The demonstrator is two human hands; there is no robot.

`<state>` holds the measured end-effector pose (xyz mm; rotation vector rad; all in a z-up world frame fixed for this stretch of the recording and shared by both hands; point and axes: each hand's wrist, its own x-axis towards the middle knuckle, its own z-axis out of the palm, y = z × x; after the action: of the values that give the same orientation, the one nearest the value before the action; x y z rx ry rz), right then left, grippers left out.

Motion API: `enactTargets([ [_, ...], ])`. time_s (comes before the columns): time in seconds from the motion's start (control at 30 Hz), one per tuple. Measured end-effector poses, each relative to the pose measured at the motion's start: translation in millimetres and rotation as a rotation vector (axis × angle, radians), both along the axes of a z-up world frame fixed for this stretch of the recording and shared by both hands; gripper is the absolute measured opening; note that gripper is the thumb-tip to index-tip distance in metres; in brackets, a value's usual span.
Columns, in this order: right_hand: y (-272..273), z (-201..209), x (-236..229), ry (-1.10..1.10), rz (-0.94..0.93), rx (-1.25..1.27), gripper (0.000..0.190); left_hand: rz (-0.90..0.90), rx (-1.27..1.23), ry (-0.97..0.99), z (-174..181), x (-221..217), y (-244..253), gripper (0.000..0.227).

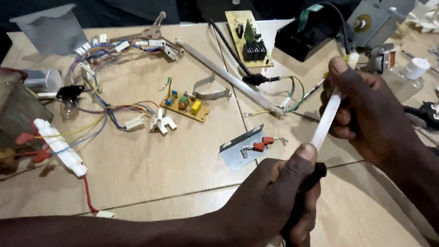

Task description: A person is cleaning a heating element component on a workbench using a cloth and a small metal probe among various electronic parts.

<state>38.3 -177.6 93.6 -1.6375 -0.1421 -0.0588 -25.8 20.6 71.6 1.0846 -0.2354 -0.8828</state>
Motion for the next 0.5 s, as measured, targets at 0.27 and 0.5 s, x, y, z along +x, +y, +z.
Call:
enactTargets([
  [0.27, 3, -12, 8, 0.014, -0.091, -0.026, 0.047, -0.106, -0.305, 0.027, -35, -4, -8, 0.034],
  [0.5, 3, -6, 3, -0.083, 0.027, 0.049, 0.046, -0.151, -0.343, 0.092, -25, -2, -7, 0.027],
])
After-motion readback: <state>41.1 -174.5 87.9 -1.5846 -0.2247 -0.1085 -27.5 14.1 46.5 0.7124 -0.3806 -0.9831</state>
